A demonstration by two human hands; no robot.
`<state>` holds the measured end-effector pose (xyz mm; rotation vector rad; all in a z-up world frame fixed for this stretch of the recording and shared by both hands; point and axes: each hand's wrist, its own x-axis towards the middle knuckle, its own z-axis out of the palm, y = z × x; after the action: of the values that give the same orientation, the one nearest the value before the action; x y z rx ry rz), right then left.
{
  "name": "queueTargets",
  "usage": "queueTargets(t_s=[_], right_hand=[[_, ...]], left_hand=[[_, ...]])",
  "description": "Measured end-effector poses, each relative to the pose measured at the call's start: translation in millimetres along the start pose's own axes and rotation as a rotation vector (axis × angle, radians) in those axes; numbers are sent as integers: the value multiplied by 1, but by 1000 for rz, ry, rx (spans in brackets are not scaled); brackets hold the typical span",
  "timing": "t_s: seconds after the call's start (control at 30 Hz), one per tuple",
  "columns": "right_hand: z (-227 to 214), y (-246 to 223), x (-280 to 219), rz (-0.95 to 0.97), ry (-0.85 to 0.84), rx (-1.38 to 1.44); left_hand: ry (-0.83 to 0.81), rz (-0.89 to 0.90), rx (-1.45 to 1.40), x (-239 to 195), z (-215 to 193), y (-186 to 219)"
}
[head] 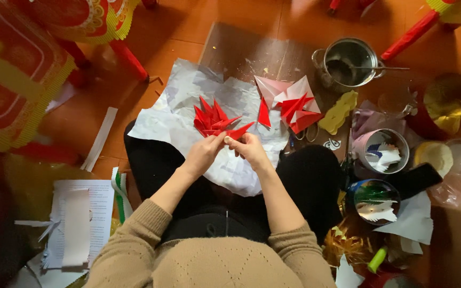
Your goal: The person sits on the floor and assembles red paper pieces into a spiky star-like craft. They repeatedly pick up individual red paper components, fold and press them together by hand, and occasionally use a small wooden stick to adjust the shape. The assembled pieces are placed on a white sheet on the floor.
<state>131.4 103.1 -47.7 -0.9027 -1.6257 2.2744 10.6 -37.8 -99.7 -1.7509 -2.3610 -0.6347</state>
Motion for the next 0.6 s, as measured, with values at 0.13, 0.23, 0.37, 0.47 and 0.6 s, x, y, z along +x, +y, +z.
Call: queueTargets(t_s=[0.13, 0.23, 0.37, 0.47, 0.6], right_hand=[[3, -14, -5, 45, -40, -121], [-6, -16, 0, 80, -25, -207], [-41, 12, 28, 43, 73, -202], [-65, 31, 53, 19, 247, -244], [-78, 52, 79, 170, 483, -415]], left_hand=[[-102, -17, 175, -18, 34, -38], [-197, -160, 143, -13, 32, -55], [-163, -258, -328, 55, -65, -8], [-196, -114, -1107, 105, -175, 53], [-780, 498, -1675, 149, -333, 96]])
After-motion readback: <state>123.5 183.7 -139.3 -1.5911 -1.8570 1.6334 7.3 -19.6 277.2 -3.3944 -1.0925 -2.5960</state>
